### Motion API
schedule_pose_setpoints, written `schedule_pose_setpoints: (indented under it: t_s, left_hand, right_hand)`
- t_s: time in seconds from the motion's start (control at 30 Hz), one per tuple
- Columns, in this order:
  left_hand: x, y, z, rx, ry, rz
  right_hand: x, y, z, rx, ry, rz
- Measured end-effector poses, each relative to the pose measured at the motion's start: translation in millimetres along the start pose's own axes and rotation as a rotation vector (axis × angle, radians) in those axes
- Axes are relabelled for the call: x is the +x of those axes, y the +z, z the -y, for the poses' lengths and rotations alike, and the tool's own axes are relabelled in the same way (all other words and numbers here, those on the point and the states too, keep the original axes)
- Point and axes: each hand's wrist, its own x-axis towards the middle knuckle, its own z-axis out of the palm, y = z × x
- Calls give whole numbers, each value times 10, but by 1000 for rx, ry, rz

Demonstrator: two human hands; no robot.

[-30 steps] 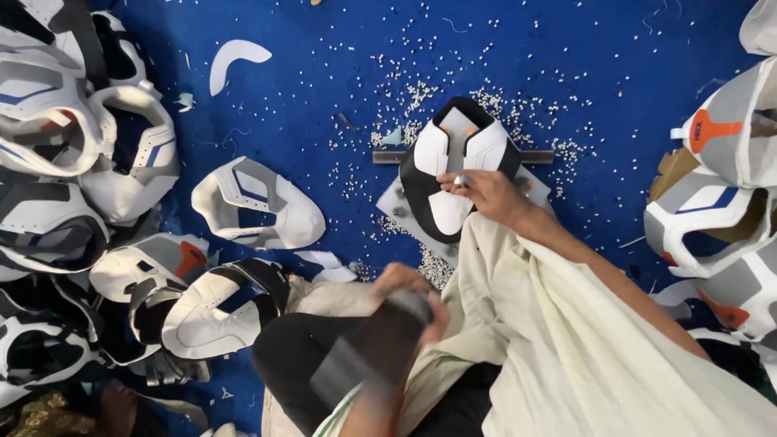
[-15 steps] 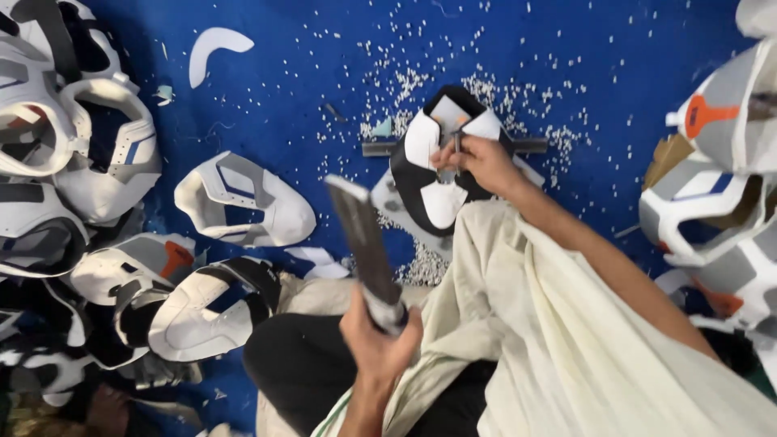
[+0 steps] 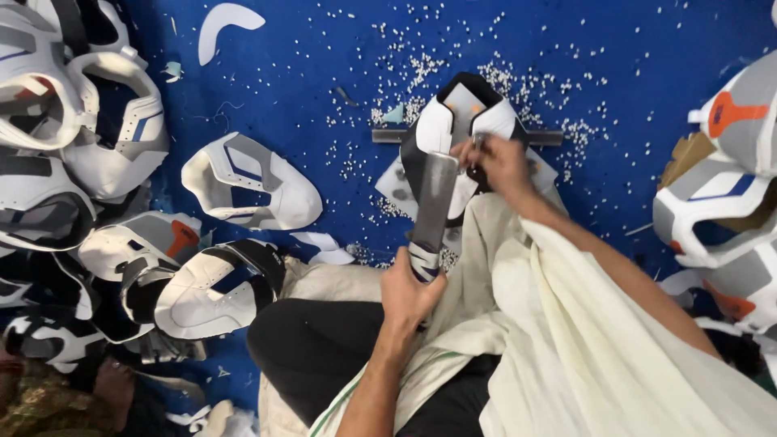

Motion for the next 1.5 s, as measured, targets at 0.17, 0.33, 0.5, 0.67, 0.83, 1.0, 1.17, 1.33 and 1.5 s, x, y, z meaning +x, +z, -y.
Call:
schedule_pose_setpoints:
  t_s: [0.17, 0.33, 0.5, 0.67, 0.83, 1.0, 1.17, 1.33, 1.5]
  left_hand:
    - [-79, -665, -831, -237, 134, -114]
    - [-96, -528, -678, -578, 398, -222]
    - [277, 162, 121, 233, 61, 103]
    - [16, -280, -541, -113, 119, -15]
    - [173, -262, -667, -122, 123, -17]
    - [397, -26, -314, 99, 51, 101]
    - [135, -165, -386, -48, 10, 30]
    - [9, -676, -1020, -220, 292, -121]
    - [251, -94, -326, -335, 339, -144]
  right_hand:
    - [312, -110, 190, 230, 142, 4]
    - [156, 1, 317, -24, 77, 28]
    - [-11, -15, 352, -645, -285, 45]
    - [312, -116, 73, 154, 56, -89]
    - [364, -86, 167, -237, 54, -24]
    - [97, 19, 464, -633, -508, -50]
    - [399, -112, -4, 330, 38, -199]
    - [434, -144, 94, 76, 65, -93]
    - [224, 44, 564, -474, -274, -71]
